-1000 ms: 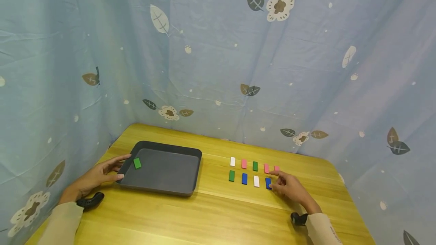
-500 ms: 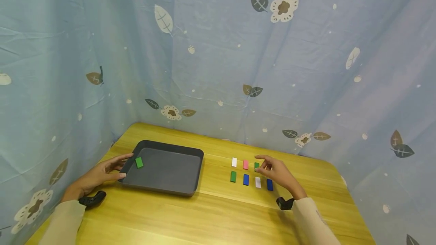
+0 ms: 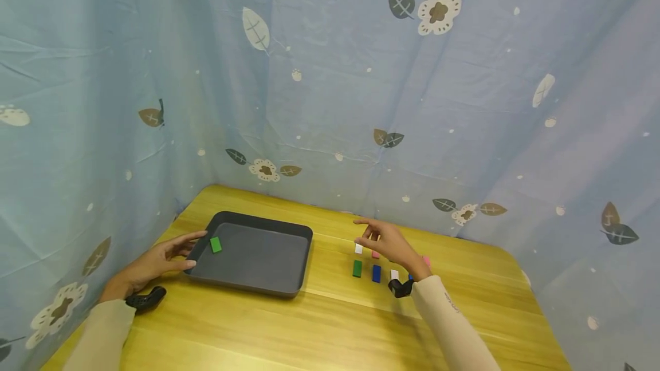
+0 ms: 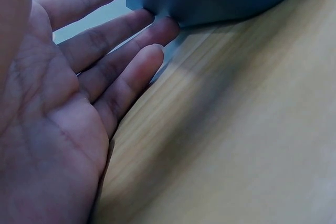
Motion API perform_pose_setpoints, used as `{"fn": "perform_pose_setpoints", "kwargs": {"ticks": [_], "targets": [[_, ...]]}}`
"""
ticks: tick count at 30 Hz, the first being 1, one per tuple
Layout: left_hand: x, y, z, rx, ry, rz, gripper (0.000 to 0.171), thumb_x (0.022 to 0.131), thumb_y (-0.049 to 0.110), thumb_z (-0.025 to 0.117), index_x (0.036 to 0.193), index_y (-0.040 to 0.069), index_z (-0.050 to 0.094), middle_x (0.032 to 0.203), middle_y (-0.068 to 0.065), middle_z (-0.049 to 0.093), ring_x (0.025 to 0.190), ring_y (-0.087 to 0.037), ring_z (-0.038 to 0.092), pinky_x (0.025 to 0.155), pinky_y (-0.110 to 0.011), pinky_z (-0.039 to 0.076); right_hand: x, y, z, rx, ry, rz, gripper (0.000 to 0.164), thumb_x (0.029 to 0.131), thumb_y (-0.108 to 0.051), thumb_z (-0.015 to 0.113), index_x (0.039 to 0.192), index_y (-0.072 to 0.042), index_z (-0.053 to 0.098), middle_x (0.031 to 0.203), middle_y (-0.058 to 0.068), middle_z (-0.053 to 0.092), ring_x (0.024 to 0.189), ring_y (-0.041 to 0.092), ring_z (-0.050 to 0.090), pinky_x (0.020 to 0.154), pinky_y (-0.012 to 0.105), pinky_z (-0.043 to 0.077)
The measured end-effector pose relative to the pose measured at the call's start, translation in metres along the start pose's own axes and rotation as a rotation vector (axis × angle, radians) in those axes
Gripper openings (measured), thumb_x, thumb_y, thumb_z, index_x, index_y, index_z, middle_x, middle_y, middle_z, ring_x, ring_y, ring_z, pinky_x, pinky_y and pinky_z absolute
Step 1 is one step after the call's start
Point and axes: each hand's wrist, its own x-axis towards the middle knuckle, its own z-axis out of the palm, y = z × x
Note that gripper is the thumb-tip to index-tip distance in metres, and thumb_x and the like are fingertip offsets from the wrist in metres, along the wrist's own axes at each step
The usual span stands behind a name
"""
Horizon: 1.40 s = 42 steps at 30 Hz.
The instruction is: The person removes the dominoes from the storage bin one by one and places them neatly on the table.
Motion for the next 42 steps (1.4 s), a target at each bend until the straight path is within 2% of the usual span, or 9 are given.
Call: {"fn": "perform_pose_setpoints", "kwargs": {"ticks": [6, 11, 18, 22, 27, 32, 38, 42], "targets": [[-0.001, 0.002, -0.001, -0.002, -0.001, 0.000, 0.070, 0.099, 0.020, 0.072, 0.161, 0.026, 0.038, 0.161, -0.018, 0.034, 0.138, -0.046, 0.039, 0.103, -0.062, 0.041, 0.026, -0.017, 0.019, -0.014, -0.019, -0.095, 0.047, 0.099, -0.038, 0.070, 0.144, -0.029, 0.059, 0.088, -0.010, 0.069, 0.066, 0.021, 0.060, 0.057, 0.030, 0.048], [-0.001, 0.003, 0.000, -0.006, -0.001, -0.006, 0.071, 0.099, 0.019, 0.072, 0.161, 0.025, 0.038, 0.160, -0.018, 0.035, 0.137, -0.044, 0.039, 0.103, -0.059, 0.041, 0.050, -0.034, 0.038, -0.004, -0.065, -0.142, 0.046, 0.099, -0.035, 0.071, 0.143, -0.028, 0.059, 0.089, -0.010, 0.069, 0.069, 0.017, 0.060, 0.062, 0.030, 0.050], [0.000, 0.002, 0.001, -0.022, -0.003, 0.007, 0.070, 0.099, 0.019, 0.072, 0.160, 0.026, 0.039, 0.160, -0.017, 0.036, 0.137, -0.044, 0.039, 0.103, -0.060, 0.041, 0.081, -0.062, 0.066, 0.038, -0.143, -0.211, 0.047, 0.099, -0.033, 0.072, 0.143, -0.022, 0.060, 0.091, -0.006, 0.069, 0.074, 0.029, 0.065, 0.062, 0.030, 0.050], [0.001, 0.001, 0.001, -0.024, -0.010, 0.002, 0.070, 0.099, 0.018, 0.071, 0.161, 0.025, 0.038, 0.159, -0.017, 0.037, 0.136, -0.041, 0.041, 0.103, -0.056, 0.041, 0.096, -0.080, 0.083, 0.037, -0.174, -0.240, 0.049, 0.099, -0.035, 0.072, 0.144, -0.018, 0.060, 0.091, -0.010, 0.067, 0.072, 0.019, 0.063, 0.064, 0.029, 0.050], [-0.001, 0.002, 0.000, -0.013, -0.008, -0.005, 0.071, 0.099, 0.018, 0.071, 0.161, 0.024, 0.037, 0.160, -0.018, 0.036, 0.135, -0.040, 0.041, 0.103, -0.055, 0.041, 0.116, -0.097, 0.107, 0.053, -0.207, -0.262, 0.048, 0.098, -0.033, 0.073, 0.142, -0.019, 0.061, 0.089, -0.009, 0.067, 0.069, 0.010, 0.060, 0.068, 0.028, 0.051], [0.000, 0.002, 0.002, -0.021, -0.003, -0.007, 0.070, 0.099, 0.018, 0.071, 0.161, 0.025, 0.038, 0.160, -0.018, 0.036, 0.135, -0.041, 0.041, 0.103, -0.057, 0.041, 0.132, -0.109, 0.129, 0.048, -0.248, -0.258, 0.049, 0.097, -0.034, 0.074, 0.143, -0.021, 0.060, 0.089, -0.009, 0.067, 0.078, 0.007, 0.063, 0.076, 0.025, 0.053], [0.000, -0.001, 0.001, -0.003, -0.008, 0.017, 0.070, 0.100, 0.016, 0.070, 0.161, 0.022, 0.037, 0.160, -0.022, 0.034, 0.135, -0.045, 0.041, 0.102, -0.060, 0.041, 0.153, -0.119, 0.153, 0.013, -0.316, -0.261, 0.055, 0.097, -0.033, 0.075, 0.145, -0.013, 0.059, 0.090, -0.009, 0.067, 0.083, 0.003, 0.065, 0.080, 0.023, 0.054], [0.002, 0.000, 0.001, -0.005, -0.004, -0.009, 0.071, 0.099, 0.019, 0.072, 0.161, 0.026, 0.038, 0.160, -0.018, 0.036, 0.135, -0.043, 0.041, 0.103, -0.060, 0.041, 0.165, -0.122, 0.168, -0.015, -0.344, -0.261, 0.058, 0.096, -0.033, 0.076, 0.146, -0.010, 0.058, 0.089, -0.010, 0.067, 0.081, 0.002, 0.065, 0.079, 0.022, 0.054]]}}
